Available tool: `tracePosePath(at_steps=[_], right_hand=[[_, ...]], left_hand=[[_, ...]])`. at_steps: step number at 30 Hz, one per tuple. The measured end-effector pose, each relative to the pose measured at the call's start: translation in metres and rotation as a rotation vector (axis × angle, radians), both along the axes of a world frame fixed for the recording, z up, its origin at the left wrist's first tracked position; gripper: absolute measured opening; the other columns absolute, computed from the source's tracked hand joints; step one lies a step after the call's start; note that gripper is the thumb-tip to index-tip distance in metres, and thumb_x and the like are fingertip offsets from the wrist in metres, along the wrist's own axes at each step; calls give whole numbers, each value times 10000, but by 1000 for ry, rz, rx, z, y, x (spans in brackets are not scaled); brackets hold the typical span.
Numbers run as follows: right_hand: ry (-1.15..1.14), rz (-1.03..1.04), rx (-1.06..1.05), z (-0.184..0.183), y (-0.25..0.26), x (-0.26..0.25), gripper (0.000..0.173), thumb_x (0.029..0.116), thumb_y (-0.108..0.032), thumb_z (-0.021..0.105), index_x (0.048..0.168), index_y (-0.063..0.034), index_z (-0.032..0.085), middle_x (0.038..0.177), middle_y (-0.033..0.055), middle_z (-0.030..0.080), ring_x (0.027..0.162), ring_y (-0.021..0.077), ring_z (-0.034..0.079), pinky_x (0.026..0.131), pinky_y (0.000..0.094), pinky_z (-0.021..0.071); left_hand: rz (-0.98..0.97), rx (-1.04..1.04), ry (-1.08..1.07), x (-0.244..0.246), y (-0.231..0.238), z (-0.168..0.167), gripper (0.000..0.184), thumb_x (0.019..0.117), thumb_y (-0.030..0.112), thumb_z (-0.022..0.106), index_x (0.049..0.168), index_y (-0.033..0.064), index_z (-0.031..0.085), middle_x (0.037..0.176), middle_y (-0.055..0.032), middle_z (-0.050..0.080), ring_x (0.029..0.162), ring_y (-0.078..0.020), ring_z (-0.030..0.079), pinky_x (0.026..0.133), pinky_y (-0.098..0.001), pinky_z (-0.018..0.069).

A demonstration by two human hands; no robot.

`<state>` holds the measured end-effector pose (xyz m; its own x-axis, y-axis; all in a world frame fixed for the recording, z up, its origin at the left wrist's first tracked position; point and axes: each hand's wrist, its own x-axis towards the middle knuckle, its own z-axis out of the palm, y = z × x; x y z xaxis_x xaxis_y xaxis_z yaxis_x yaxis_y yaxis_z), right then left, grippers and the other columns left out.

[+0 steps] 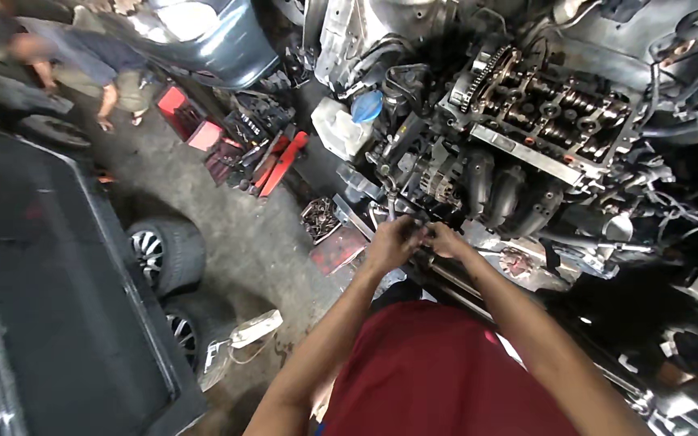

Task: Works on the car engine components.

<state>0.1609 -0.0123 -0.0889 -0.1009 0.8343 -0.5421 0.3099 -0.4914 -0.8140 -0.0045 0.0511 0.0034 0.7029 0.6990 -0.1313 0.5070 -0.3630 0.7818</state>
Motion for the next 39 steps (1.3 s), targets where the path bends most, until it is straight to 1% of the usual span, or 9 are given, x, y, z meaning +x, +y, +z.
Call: tracePosePath(at_steps=[6,10,15,19,22,25,30,35,39], right_hand=[[-23,117,61,0,0,6,250,946,-23,662,1192,16,684,1139,201,694,1065,278,664,997,473,509],[11,59,-3,6,-1,3,316,1013,-129,635,1310,-22,651,1233,194,673,1126,256,651,1032,447,497],[-38,66,-43,2,0,2,402,1020,-279,648,1368,-79,630,1311,184,653,1215,285,630,1072,500,473],[-38,62,-28,-1,2,0,397,1025,-275,639,1364,-68,632,1283,179,667,1185,274,643,1057,486,484],[-41,-20,2,4,-1,-4,375,1023,-254,644,1345,-62,646,1263,183,681,1173,295,654,1049,513,491],[-34,-101,97,7,-4,-5,365,1030,-207,627,1355,-41,635,1274,196,679,1178,308,660,1061,515,495],[-41,-8,79,-2,-1,-6,335,1000,-186,666,1283,-6,662,1186,228,692,1099,342,678,1005,538,517],[21,24,88,-12,-1,-2,296,977,-119,681,1253,-10,686,1165,225,697,1066,332,681,984,532,523],[34,41,102,-6,-4,-2,300,935,27,644,1229,-10,690,1151,206,703,1043,308,682,963,516,530]], left_hand=[[-138,166,18,17,-19,3,237,931,267,729,974,35,754,858,-115,737,791,-257,724,760,-510,588],[-23,161,-54,-8,-12,-3,248,972,260,666,963,19,723,798,-81,714,712,-185,696,710,-440,597],[372,-158,-54,-35,22,-13,252,1072,187,538,1093,-30,664,850,-81,718,726,-132,697,731,-362,608],[581,-490,-83,-39,55,-46,360,1127,262,402,1215,-35,586,857,-108,729,686,-152,708,684,-342,610],[643,-549,-108,-36,59,-46,374,1127,270,401,1221,-38,591,882,-112,722,708,-159,704,708,-347,609],[584,-462,-212,-29,49,-25,295,1119,208,419,1157,-21,601,851,-78,747,695,-140,728,672,-327,629],[248,-215,-200,-22,21,-5,162,1042,123,573,1090,-20,632,879,-45,741,753,-117,740,735,-327,651],[-35,52,-63,-7,-10,-6,255,962,243,685,1022,-4,694,790,-48,710,691,-94,683,691,-331,604],[-121,219,32,6,-32,-3,255,947,273,685,1031,38,738,825,-73,743,715,-173,720,710,-418,613]])
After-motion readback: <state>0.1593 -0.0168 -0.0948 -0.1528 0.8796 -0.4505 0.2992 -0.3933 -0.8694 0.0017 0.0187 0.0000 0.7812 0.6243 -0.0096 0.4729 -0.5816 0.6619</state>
